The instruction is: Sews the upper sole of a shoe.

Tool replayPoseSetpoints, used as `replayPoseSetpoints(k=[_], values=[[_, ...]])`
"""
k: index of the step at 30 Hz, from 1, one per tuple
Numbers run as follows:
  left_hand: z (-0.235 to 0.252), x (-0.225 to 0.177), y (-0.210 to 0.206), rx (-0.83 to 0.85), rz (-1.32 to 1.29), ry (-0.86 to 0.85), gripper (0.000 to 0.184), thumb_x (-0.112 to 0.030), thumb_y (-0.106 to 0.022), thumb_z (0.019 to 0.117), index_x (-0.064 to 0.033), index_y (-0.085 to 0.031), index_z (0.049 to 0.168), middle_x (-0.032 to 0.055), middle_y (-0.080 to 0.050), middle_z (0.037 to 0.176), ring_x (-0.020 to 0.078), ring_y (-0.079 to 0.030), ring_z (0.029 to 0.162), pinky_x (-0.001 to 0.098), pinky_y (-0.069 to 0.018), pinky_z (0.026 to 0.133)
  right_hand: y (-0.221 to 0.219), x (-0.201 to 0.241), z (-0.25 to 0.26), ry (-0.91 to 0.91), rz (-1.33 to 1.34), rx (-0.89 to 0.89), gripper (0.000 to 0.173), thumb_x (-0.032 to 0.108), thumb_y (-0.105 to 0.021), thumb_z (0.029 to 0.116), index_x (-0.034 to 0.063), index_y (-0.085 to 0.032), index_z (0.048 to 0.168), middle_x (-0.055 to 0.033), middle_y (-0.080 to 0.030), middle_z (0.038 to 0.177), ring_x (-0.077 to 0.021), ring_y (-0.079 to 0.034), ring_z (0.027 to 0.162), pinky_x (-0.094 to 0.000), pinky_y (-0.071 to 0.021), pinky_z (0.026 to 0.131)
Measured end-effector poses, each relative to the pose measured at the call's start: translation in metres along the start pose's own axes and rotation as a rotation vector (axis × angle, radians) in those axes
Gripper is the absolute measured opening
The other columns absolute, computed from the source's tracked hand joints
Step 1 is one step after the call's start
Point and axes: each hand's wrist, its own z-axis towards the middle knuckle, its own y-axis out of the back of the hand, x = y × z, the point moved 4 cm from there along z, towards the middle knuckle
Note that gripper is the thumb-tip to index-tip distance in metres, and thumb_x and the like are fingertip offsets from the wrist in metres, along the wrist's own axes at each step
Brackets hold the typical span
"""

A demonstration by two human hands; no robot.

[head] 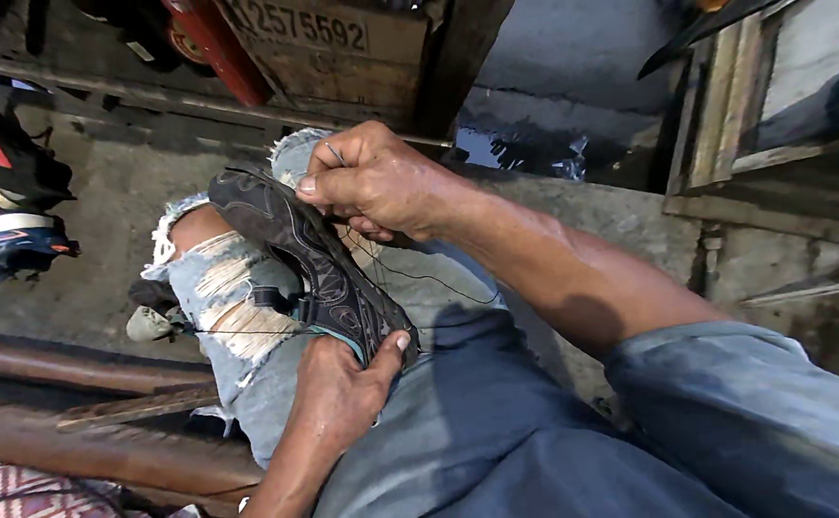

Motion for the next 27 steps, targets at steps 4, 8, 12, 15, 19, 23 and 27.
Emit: replayPoseSetpoints(k=[4,8,12,15,19,23,27], values=[[0.000,-0.001,0.001,-0.007,-0.021,-0.008,0.024,-0.043,-0.075,0.0875,-0.0198,-0.074,0.094,-0.0102,-0.072,0.081,0.0003,-0.069,0.078,0.0271,-0.0600,0.073,0.002,-0.003,0.001,0.075,-0.045,-0.009,0.024,0.010,-0.059,0.1026,0.0040,-0.058,0.080,-0.0003,-0.047,0.059,-0.0073,-0.040,0.042,-0.0215,-0.0346,0.038],[0.001,0.002,0.016,0.099,-0.361,-0.085,0.023,-0.033,-0.077,0.0909,-0.0129,-0.073,0.103,-0.0058,-0.075,0.091,0.0050,-0.072,0.085,0.0251,-0.0628,0.078,0.002,-0.001,-0.003,0.140,-0.224,0.040,0.025,0.012,-0.060,0.1028,0.0042,-0.060,0.079,-0.0006,-0.051,0.062,-0.0066,-0.047,0.049,-0.0217,-0.0394,0.044],[0.008,0.029,0.040,0.315,-0.654,-0.177,0.029,-0.039,-0.056,0.1035,-0.0146,-0.069,0.114,-0.0019,-0.071,0.100,0.0106,-0.068,0.088,0.0313,-0.0587,0.084,0.008,-0.002,-0.015,0.154,-0.317,0.074,0.023,0.013,-0.061,0.1025,0.0033,-0.063,0.082,-0.0003,-0.056,0.067,-0.0046,-0.053,0.057,-0.0204,-0.0447,0.052],[0.010,0.027,0.040,0.327,-0.589,-0.202,0.026,-0.021,-0.047,0.1038,-0.0119,-0.068,0.115,-0.0014,-0.070,0.098,0.0102,-0.067,0.085,0.0302,-0.0584,0.081,0.011,-0.005,-0.023,0.187,-0.394,0.091,0.024,0.013,-0.061,0.1019,0.0050,-0.062,0.079,0.0013,-0.053,0.065,-0.0042,-0.051,0.057,-0.0210,-0.0421,0.052],[0.011,0.015,0.030,0.048,-0.168,-0.156,0.014,-0.012,-0.058,0.0961,-0.0132,-0.072,0.096,-0.0095,-0.071,0.087,-0.0020,-0.068,0.081,0.0201,-0.0589,0.075,0.013,-0.007,-0.029,0.196,-0.430,0.102,0.024,0.014,-0.060,0.1024,0.0067,-0.062,0.079,0.0033,-0.052,0.066,-0.0027,-0.049,0.059,-0.0205,-0.0404,0.054],[0.012,0.007,0.023,-0.096,-0.097,-0.077,0.007,-0.008,-0.065,0.0892,-0.0122,-0.070,0.093,-0.0104,-0.072,0.085,-0.0052,-0.068,0.082,0.0180,-0.0590,0.077,0.012,-0.009,-0.027,0.211,-0.434,0.116,0.025,0.014,-0.060,0.1022,0.0070,-0.062,0.079,0.0041,-0.051,0.065,-0.0029,-0.048,0.058,-0.0213,-0.0387,0.053],[0.013,0.008,0.019,-0.202,0.122,-0.128,0.007,-0.017,-0.067,0.0854,-0.0143,-0.073,0.084,-0.0084,-0.071,0.081,-0.0036,-0.067,0.080,0.0224,-0.0574,0.076,0.012,-0.011,-0.024,0.210,-0.397,0.110,0.025,0.012,-0.060,0.1014,0.0073,-0.061,0.077,0.0044,-0.049,0.063,-0.0023,-0.046,0.056,-0.0203,-0.0369,0.051]])
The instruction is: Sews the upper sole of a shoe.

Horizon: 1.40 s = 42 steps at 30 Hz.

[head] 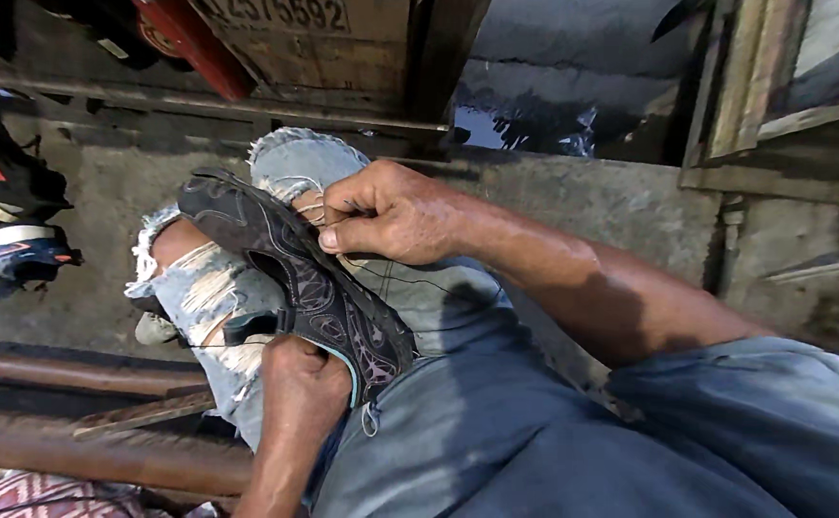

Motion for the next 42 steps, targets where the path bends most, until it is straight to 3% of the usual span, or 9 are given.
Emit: replayPoseSetpoints(k=[8,14,17,19,21,25,27,30,42], values=[[0.004,-0.001,-0.004,-0.067,0.199,-0.029,0.014,-0.022,-0.067,0.0845,-0.0104,-0.072,0.080,0.0012,-0.071,0.077,0.0088,-0.070,0.080,0.0358,-0.0552,0.075,0.000,0.000,0.001,-0.001,0.045,-0.017,0.027,0.011,-0.059,0.1016,0.0073,-0.060,0.075,0.0037,-0.051,0.064,-0.0020,-0.048,0.057,-0.0195,-0.0390,0.053],[-0.004,0.006,0.017,0.084,0.006,0.001,0.015,-0.020,-0.060,0.0923,-0.0169,-0.072,0.083,-0.0101,-0.068,0.080,-0.0047,-0.064,0.078,0.0192,-0.0541,0.073,0.023,-0.008,-0.033,-0.149,0.170,-0.161,0.021,0.017,-0.054,0.1055,0.0050,-0.065,0.092,-0.0029,-0.069,0.076,-0.0081,-0.060,0.054,-0.0218,-0.0439,0.041],[-0.016,0.018,0.038,0.254,-0.295,0.050,0.022,-0.028,-0.061,0.0988,-0.0088,-0.072,0.105,0.0018,-0.069,0.099,0.0105,-0.068,0.078,0.0262,-0.0605,0.065,0.045,-0.028,-0.065,-0.233,0.127,-0.421,0.016,0.020,-0.059,0.1040,0.0050,-0.063,0.099,-0.0033,-0.065,0.080,-0.0093,-0.059,0.055,-0.0236,-0.0480,0.044],[-0.021,0.022,0.042,0.369,-0.603,0.087,0.048,-0.039,-0.068,0.0969,-0.0025,-0.062,0.127,0.0099,-0.068,0.116,0.0227,-0.069,0.097,0.0395,-0.0622,0.084,0.044,-0.041,-0.084,-0.280,0.259,-0.619,0.021,0.020,-0.065,0.0988,0.0061,-0.056,0.111,-0.0054,-0.062,0.085,-0.0131,-0.060,0.057,-0.0270,-0.0533,0.047],[-0.022,0.010,0.033,0.340,-0.743,0.126,0.064,-0.047,-0.076,0.0901,-0.0036,-0.056,0.132,0.0075,-0.067,0.118,0.0209,-0.068,0.104,0.0396,-0.0596,0.093,0.024,-0.047,-0.098,-0.262,0.354,-0.693,0.034,0.012,-0.065,0.0925,0.0056,-0.051,0.122,-0.0078,-0.060,0.099,-0.0161,-0.062,0.067,-0.0322,-0.0574,0.055],[-0.019,-0.012,0.009,0.098,-0.819,0.214,0.023,-0.008,-0.072,0.0918,0.0015,-0.064,0.112,0.0085,-0.073,0.098,0.0160,-0.072,0.090,0.0333,-0.0618,0.084,-0.003,-0.028,-0.111,-0.100,-0.014,-0.607,0.025,0.003,-0.060,0.0947,0.0008,-0.063,0.120,-0.0100,-0.059,0.118,-0.0115,-0.063,0.092,-0.0250,-0.0576,0.076],[-0.019,-0.010,0.008,0.071,-0.888,0.243,0.013,0.003,-0.066,0.0924,0.0030,-0.066,0.105,0.0116,-0.074,0.095,0.0172,-0.073,0.086,0.0349,-0.0626,0.083,0.001,-0.008,-0.114,-0.005,-0.227,-0.484,0.031,0.010,-0.059,0.0985,0.0045,-0.067,0.128,-0.0067,-0.063,0.112,-0.0085,-0.062,0.090,-0.0233,-0.0566,0.075],[-0.020,-0.008,0.009,0.078,-0.956,0.251,0.011,0.004,-0.064,0.0930,0.0027,-0.067,0.104,0.0124,-0.074,0.095,0.0171,-0.073,0.085,0.0353,-0.0629,0.081,-0.008,0.009,-0.115,0.083,-0.330,-0.229,0.037,0.022,-0.063,0.1002,0.0088,-0.065,0.135,0.0030,-0.067,0.092,-0.0033,-0.062,0.075,-0.0222,-0.0564,0.065],[-0.021,0.000,0.007,0.097,-0.992,0.251,0.007,0.001,-0.065,0.0936,0.0019,-0.070,0.099,0.0131,-0.074,0.091,0.0169,-0.073,0.082,0.0349,-0.0627,0.079,-0.035,0.010,-0.096,0.144,-0.496,0.039,0.030,0.022,-0.051,0.1040,0.0136,-0.075,0.120,0.0023,-0.066,0.087,-0.0063,-0.062,0.071,-0.0243,-0.0504,0.060]])
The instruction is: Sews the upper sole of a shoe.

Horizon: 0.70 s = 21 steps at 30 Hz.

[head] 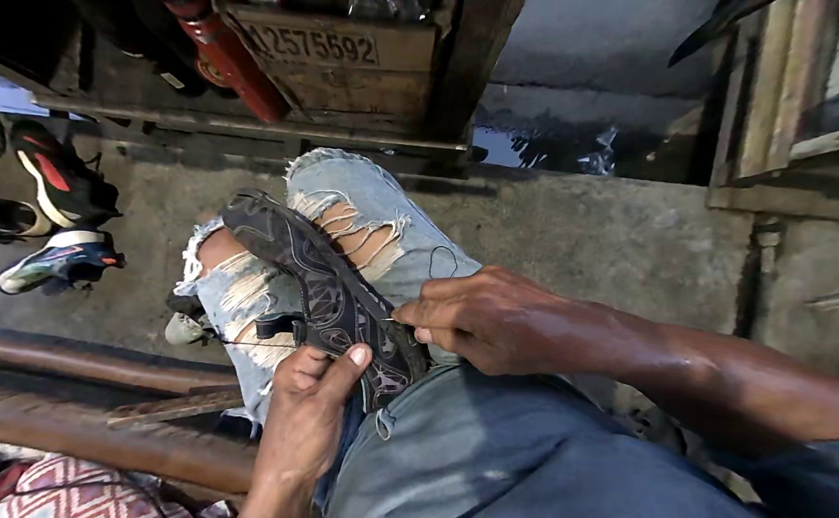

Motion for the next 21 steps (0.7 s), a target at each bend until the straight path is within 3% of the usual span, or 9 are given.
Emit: replayPoseSetpoints(k=[9,16,21], values=[[0.002,0.001,-0.002,0.029,0.050,0.001,0.008,-0.001,-0.066,0.0941,0.0013,-0.071,0.099,0.0115,-0.074,0.092,0.0165,-0.072,0.084,0.0345,-0.0622,0.080,0.013,0.006,0.012,-0.024,-0.151,0.139,0.025,0.019,-0.057,0.0988,0.0174,-0.078,0.112,0.0034,-0.062,0.079,-0.0090,-0.060,0.066,-0.0290,-0.0483,0.056],[0.006,0.001,-0.004,0.046,0.130,0.002,0.007,-0.003,-0.065,0.0955,-0.0004,-0.072,0.094,0.0081,-0.073,0.088,0.0139,-0.071,0.082,0.0320,-0.0610,0.080,0.024,0.008,0.034,0.046,-0.232,0.295,0.011,0.014,-0.063,0.0906,0.0167,-0.072,0.086,0.0035,-0.060,0.071,-0.0123,-0.059,0.062,-0.0344,-0.0453,0.053],[0.011,0.006,-0.002,0.067,0.122,-0.026,0.010,-0.002,-0.063,0.0963,0.0009,-0.072,0.093,0.0094,-0.073,0.087,0.0146,-0.071,0.082,0.0324,-0.0608,0.080,0.018,0.002,0.038,0.048,-0.258,0.311,0.013,0.016,-0.060,0.0916,0.0172,-0.070,0.084,0.0038,-0.059,0.071,-0.0129,-0.059,0.063,-0.0352,-0.0460,0.053]])
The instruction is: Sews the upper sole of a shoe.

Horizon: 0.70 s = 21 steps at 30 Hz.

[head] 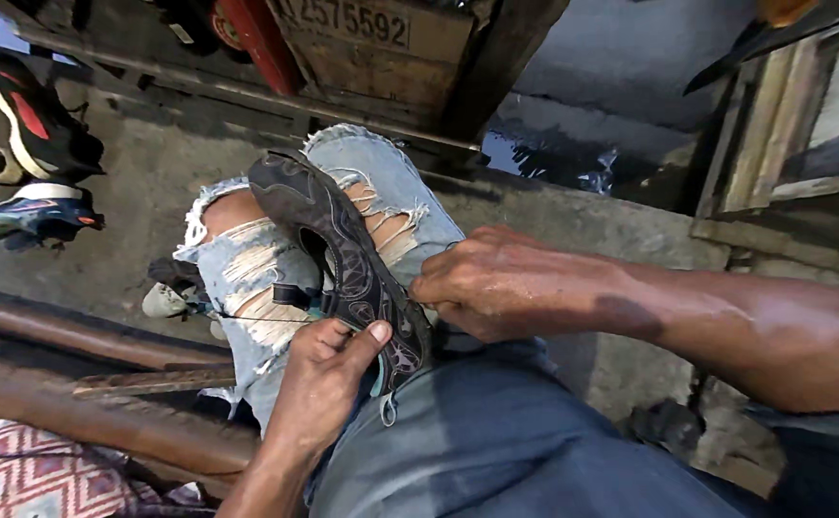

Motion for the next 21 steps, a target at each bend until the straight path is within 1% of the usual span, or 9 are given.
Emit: replayPoseSetpoints(k=[2,6,9,11,14,17,20,21], values=[[0.001,0.001,0.001,0.002,0.005,-0.001,0.010,-0.002,-0.063,0.0960,0.0006,-0.073,0.092,0.0095,-0.073,0.087,0.0146,-0.071,0.081,0.0324,-0.0610,0.080,-0.001,0.000,0.002,0.013,-0.014,0.001,0.012,0.015,-0.060,0.0905,0.0167,-0.071,0.084,0.0035,-0.059,0.070,-0.0127,-0.059,0.062,-0.0346,-0.0452,0.052],[0.004,0.005,0.002,0.001,0.002,-0.011,0.011,-0.001,-0.063,0.0957,0.0012,-0.073,0.092,0.0098,-0.074,0.087,0.0152,-0.071,0.082,0.0332,-0.0612,0.080,-0.003,0.000,0.007,0.019,-0.036,0.042,0.012,0.017,-0.060,0.0922,0.0171,-0.070,0.087,0.0031,-0.061,0.072,-0.0140,-0.060,0.064,-0.0364,-0.0463,0.054],[0.005,0.005,0.000,-0.014,0.037,-0.016,0.011,-0.002,-0.063,0.0955,0.0001,-0.072,0.090,0.0083,-0.073,0.084,0.0135,-0.070,0.079,0.0310,-0.0607,0.077,-0.003,0.004,0.011,-0.028,-0.063,0.112,0.010,0.016,-0.062,0.0940,0.0153,-0.071,0.090,0.0005,-0.063,0.077,-0.0172,-0.062,0.068,-0.0389,-0.0488,0.058],[0.005,0.006,-0.001,-0.020,0.042,-0.016,0.010,-0.001,-0.064,0.0958,0.0010,-0.072,0.090,0.0093,-0.073,0.085,0.0145,-0.070,0.079,0.0321,-0.0606,0.077,-0.004,0.005,0.012,-0.053,-0.068,0.132,0.010,0.017,-0.062,0.0948,0.0149,-0.070,0.090,0.0001,-0.063,0.078,-0.0178,-0.062,0.071,-0.0395,-0.0489,0.060],[0.005,0.007,-0.002,-0.032,0.042,-0.026,0.011,0.000,-0.062,0.0956,0.0009,-0.072,0.090,0.0093,-0.073,0.085,0.0148,-0.070,0.079,0.0323,-0.0605,0.077,-0.008,0.003,0.011,-0.021,-0.071,0.089,0.010,0.016,-0.062,0.0939,0.0139,-0.069,0.089,-0.0009,-0.063,0.077,-0.0187,-0.063,0.070,-0.0397,-0.0489,0.059],[0.006,0.007,-0.004,-0.040,0.047,-0.032,0.011,0.000,-0.062,0.0952,0.0009,-0.071,0.089,0.0089,-0.073,0.083,0.0144,-0.070,0.078,0.0323,-0.0606,0.076,-0.008,0.001,0.010,-0.018,-0.047,0.090,0.009,0.015,-0.062,0.0937,0.0130,-0.070,0.090,-0.0014,-0.062,0.076,-0.0195,-0.063,0.070,-0.0409,-0.0496,0.059],[0.006,0.009,-0.005,-0.040,0.068,-0.032,0.010,-0.002,-0.063,0.0950,0.0008,-0.071,0.090,0.0086,-0.073,0.085,0.0145,-0.070,0.079,0.0327,-0.0604,0.077,-0.008,0.000,0.012,-0.031,-0.008,0.083,0.009,0.014,-0.062,0.0937,0.0128,-0.071,0.090,-0.0006,-0.062,0.073,-0.0189,-0.063,0.069,-0.0414,-0.0499,0.058],[0.007,0.010,-0.005,-0.040,0.067,-0.034,0.010,-0.002,-0.063,0.0950,0.0010,-0.071,0.090,0.0090,-0.073,0.085,0.0148,-0.070,0.080,0.0330,-0.0604,0.078,-0.009,0.000,0.012,-0.024,-0.019,0.080,0.010,0.014,-0.062,0.0942,0.0127,-0.071,0.091,-0.0013,-0.063,0.074,-0.0196,-0.064,0.070,-0.0421,-0.0507,0.059]])
